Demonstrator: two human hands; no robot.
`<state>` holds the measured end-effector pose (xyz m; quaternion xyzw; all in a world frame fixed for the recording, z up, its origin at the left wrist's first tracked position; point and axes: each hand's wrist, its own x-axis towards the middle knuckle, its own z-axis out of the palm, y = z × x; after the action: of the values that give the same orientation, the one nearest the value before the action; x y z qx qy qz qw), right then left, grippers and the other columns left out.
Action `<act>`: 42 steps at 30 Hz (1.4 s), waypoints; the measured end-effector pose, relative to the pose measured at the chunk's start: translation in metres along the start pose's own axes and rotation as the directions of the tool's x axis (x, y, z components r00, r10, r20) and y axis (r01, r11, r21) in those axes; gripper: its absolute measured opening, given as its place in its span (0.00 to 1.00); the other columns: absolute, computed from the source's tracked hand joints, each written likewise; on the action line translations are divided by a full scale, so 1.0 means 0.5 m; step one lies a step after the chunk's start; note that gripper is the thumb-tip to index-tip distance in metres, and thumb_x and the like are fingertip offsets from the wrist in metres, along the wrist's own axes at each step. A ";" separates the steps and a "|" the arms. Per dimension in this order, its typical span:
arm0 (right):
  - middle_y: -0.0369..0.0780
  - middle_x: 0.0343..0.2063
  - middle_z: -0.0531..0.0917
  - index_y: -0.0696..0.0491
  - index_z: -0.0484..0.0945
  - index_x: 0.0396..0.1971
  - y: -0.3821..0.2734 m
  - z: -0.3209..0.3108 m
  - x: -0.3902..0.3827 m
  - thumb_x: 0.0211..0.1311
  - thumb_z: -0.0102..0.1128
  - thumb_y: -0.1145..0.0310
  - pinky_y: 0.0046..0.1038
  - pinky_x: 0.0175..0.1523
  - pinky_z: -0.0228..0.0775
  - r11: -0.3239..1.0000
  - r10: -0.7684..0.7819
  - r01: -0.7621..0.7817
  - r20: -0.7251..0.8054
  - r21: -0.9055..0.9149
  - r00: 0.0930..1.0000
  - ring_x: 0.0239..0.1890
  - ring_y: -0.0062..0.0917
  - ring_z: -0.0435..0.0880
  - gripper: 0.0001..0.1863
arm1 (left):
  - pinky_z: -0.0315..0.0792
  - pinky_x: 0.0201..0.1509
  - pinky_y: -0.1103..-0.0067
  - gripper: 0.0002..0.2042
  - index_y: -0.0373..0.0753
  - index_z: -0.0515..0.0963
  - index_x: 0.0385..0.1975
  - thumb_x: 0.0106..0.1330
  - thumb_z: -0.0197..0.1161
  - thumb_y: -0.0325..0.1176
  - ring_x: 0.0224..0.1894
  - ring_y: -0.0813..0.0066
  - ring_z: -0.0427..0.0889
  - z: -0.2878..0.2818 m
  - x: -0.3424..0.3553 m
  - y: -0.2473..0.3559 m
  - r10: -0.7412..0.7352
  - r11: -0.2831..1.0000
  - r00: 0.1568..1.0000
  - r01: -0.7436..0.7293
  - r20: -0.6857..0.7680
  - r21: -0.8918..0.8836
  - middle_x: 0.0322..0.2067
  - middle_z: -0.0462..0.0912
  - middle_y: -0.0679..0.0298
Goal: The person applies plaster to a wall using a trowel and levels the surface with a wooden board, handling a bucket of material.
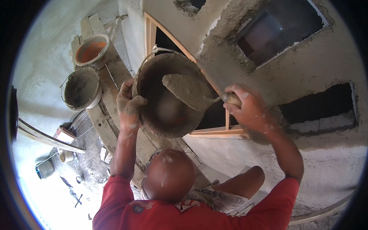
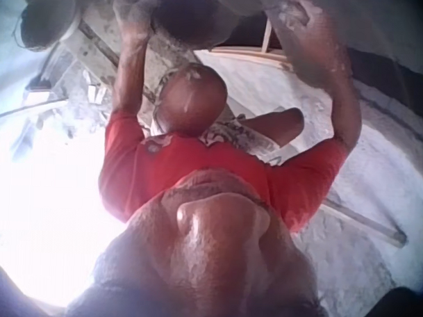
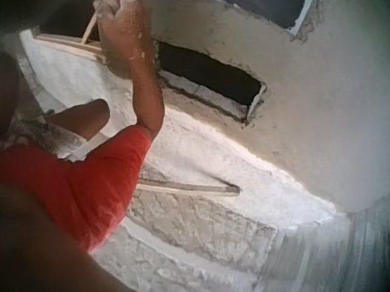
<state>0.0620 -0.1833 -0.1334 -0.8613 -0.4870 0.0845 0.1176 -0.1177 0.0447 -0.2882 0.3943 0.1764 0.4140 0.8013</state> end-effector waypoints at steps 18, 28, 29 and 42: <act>0.45 0.38 0.84 0.58 0.79 0.48 0.066 -0.166 0.057 0.59 0.64 0.62 0.31 0.51 0.73 0.990 0.040 -0.064 -0.186 -0.127 0.982 0.40 0.30 0.82 0.20 | 0.75 0.48 0.82 0.24 0.28 0.70 0.47 0.43 0.51 0.16 0.40 0.76 0.80 -0.033 -0.027 -0.048 -0.095 0.992 0.995 0.098 -0.039 0.077 0.40 0.81 0.59; 0.45 0.42 0.79 0.56 0.79 0.41 -0.035 0.282 0.057 0.58 0.56 0.69 0.40 0.47 0.72 0.797 -0.336 0.475 0.380 -0.373 0.862 0.42 0.37 0.79 0.12 | 0.77 0.54 0.73 0.27 0.29 0.71 0.50 0.44 0.51 0.15 0.48 0.62 0.82 -0.091 -0.062 -0.111 -0.090 0.992 0.985 0.076 -0.148 -0.097 0.46 0.80 0.52; 0.44 0.41 0.79 0.56 0.79 0.41 -0.049 0.300 0.059 0.58 0.55 0.69 0.39 0.48 0.71 0.768 -0.403 0.531 0.374 -0.358 0.835 0.44 0.35 0.78 0.12 | 0.78 0.55 0.73 0.27 0.29 0.71 0.51 0.44 0.51 0.16 0.49 0.60 0.82 -0.119 -0.067 -0.115 -0.085 0.987 0.980 0.058 -0.183 -0.149 0.47 0.80 0.51; 0.43 0.41 0.84 0.51 0.82 0.42 0.141 -0.008 -0.321 0.62 0.61 0.66 0.37 0.55 0.72 0.901 0.286 -0.362 -0.303 -0.237 0.909 0.49 0.33 0.81 0.10 | 0.74 0.57 0.65 0.24 0.34 0.71 0.50 0.49 0.59 0.28 0.53 0.55 0.78 -0.328 -0.063 -0.112 -0.039 0.996 0.944 0.061 -0.327 0.059 0.49 0.76 0.54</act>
<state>0.0386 -0.3569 -0.1448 -0.9420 -0.3230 -0.0828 0.0381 -0.2071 0.0796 -0.4360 0.3430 0.3304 0.4467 0.7574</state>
